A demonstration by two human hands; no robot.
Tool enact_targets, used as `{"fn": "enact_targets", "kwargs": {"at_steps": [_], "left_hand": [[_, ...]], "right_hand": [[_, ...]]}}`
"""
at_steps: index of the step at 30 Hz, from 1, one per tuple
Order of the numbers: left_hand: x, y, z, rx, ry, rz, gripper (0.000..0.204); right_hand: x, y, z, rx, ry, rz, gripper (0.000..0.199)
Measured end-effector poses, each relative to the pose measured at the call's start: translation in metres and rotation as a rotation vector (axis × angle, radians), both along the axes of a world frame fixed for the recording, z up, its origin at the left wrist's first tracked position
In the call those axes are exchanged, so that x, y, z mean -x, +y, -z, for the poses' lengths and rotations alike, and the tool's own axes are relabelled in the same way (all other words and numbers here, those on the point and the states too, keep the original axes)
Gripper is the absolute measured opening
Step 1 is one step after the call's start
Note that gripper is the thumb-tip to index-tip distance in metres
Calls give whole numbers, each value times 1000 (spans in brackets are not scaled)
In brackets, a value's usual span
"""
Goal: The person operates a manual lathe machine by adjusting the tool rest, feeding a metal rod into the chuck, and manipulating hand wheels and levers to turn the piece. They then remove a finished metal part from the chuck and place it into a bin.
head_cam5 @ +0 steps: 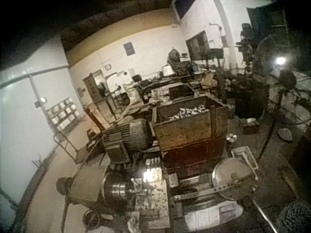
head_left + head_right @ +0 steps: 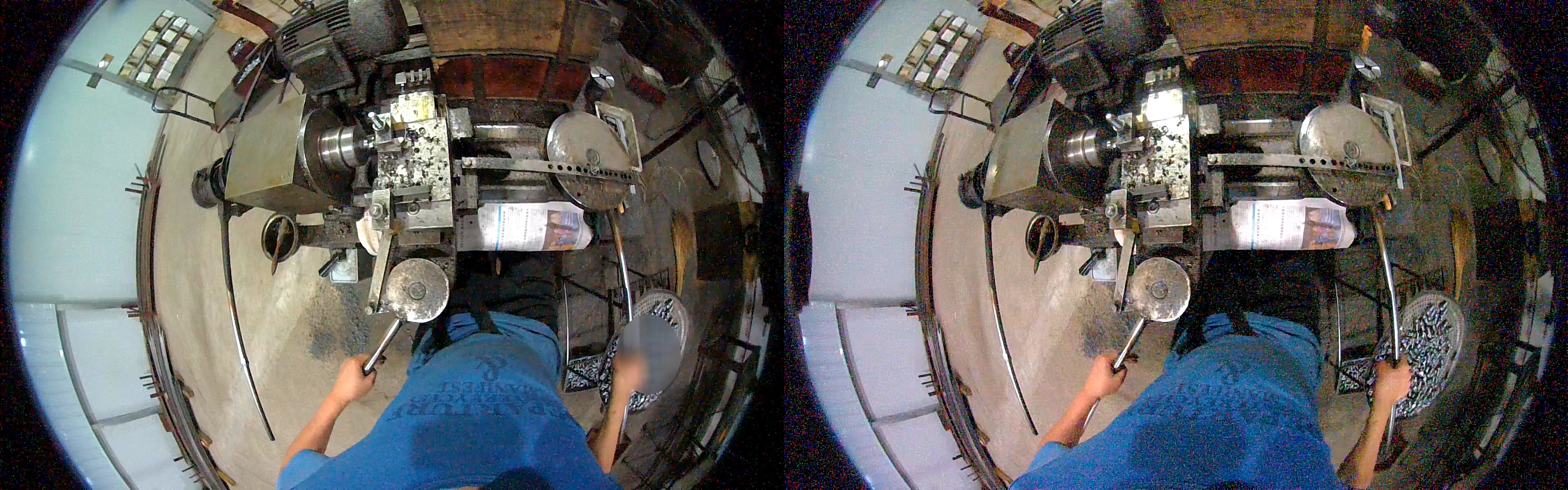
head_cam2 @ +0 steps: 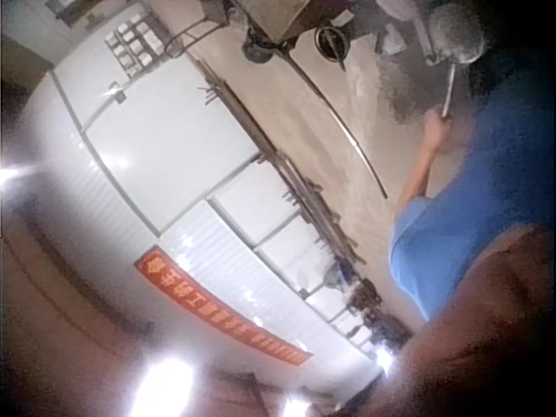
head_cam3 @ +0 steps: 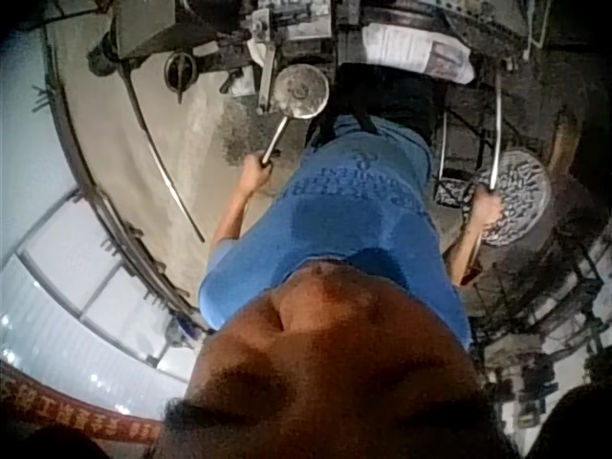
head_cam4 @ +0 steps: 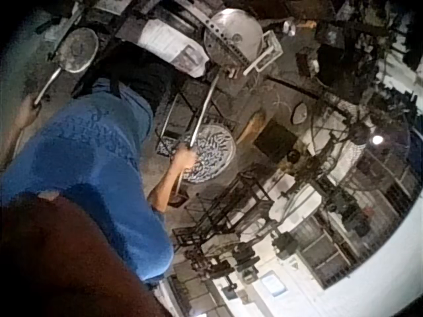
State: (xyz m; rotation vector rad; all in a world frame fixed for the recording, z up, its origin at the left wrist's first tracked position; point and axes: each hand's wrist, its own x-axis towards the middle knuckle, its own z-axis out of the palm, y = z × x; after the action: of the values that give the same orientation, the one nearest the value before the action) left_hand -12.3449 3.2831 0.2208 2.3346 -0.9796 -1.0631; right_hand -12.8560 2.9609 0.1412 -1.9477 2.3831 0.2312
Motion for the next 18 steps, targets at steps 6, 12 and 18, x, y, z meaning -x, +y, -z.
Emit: {"fn": "enact_targets", "kwargs": {"at_steps": [6,12,18], "left_hand": [[3,-8,-10,-35,-21,-40,29],[6,-5,-11,-85,-70,-38,26],[-6,-20,-25,-201,196,-16,23]], "right_hand": [[-36,-30,-6,159,-172,-125,50],[-25,-132,-48,133,70,-252,47],[-25,-311,-46,103,423,-132,54]]}}
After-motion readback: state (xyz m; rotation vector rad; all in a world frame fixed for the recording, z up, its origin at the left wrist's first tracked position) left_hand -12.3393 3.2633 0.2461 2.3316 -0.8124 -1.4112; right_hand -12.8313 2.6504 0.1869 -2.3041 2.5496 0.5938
